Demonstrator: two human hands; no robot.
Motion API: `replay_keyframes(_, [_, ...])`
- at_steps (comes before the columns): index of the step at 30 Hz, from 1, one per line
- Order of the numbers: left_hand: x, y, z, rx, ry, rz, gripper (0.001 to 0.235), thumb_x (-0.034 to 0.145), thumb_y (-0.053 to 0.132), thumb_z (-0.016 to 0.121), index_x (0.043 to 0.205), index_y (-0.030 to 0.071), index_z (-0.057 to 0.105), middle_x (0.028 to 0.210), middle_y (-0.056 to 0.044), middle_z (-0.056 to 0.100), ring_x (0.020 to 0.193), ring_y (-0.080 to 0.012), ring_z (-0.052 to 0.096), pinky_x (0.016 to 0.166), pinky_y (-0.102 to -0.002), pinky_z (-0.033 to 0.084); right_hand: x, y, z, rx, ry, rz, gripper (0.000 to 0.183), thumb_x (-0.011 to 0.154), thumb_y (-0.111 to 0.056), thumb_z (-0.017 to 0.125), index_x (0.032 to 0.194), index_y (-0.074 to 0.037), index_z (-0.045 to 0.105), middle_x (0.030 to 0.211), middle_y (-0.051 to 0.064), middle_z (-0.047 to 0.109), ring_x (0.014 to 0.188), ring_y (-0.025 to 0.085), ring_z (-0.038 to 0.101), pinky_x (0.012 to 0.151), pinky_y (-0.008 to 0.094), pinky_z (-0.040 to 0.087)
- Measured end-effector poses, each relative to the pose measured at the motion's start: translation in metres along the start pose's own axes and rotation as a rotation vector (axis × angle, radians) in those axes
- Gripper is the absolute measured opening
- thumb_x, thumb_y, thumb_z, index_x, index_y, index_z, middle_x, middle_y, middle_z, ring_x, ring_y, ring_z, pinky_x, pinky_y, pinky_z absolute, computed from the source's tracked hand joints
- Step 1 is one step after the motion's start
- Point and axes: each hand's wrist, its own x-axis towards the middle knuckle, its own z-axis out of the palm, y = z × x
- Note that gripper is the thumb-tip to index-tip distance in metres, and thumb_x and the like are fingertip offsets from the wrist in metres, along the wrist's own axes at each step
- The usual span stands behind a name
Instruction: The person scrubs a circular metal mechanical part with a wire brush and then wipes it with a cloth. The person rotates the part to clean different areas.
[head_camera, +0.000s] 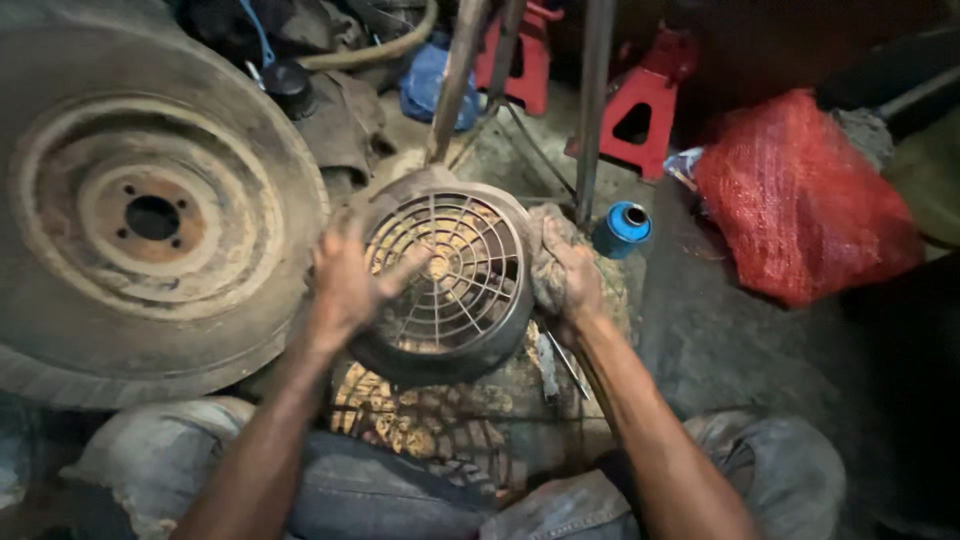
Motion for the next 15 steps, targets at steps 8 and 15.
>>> replay_keyframes(8, [-0.005,0.017,0.021,-0.306,-0.170,-0.077,0.122,0.067,0.068,0.082,0.152,-0.002,0.030,0.152,-0.030,0.038,0.139,-0.0407,0.045,0.114,-0.049,0.041,0.010,0.006,0.034,-0.339,-0.125,-0.364,0.025,0.115,-0.024,0.059,0.102,-0.002,0.056,0.097,0.002,0.058,0.092,0.013,0.062,0.083,0.029,0.052])
replay_keyframes(15, [-0.008,-0.032,0.059,-1.424,-0.167,-0.221,0.067,0.102,0.045,0.060,0.148,-0.004,0.056,0.133,-0.031,0.060,0.110,-0.0328,0.061,0.094,-0.047,0.054,0.031,0.006,0.131,-0.466,-0.155,-0.117,0.023,0.101,-0.020,0.067,0.112,0.000,0.067,0.093,0.007,0.066,0.073,0.011,0.060,0.061,0.025,0.048])
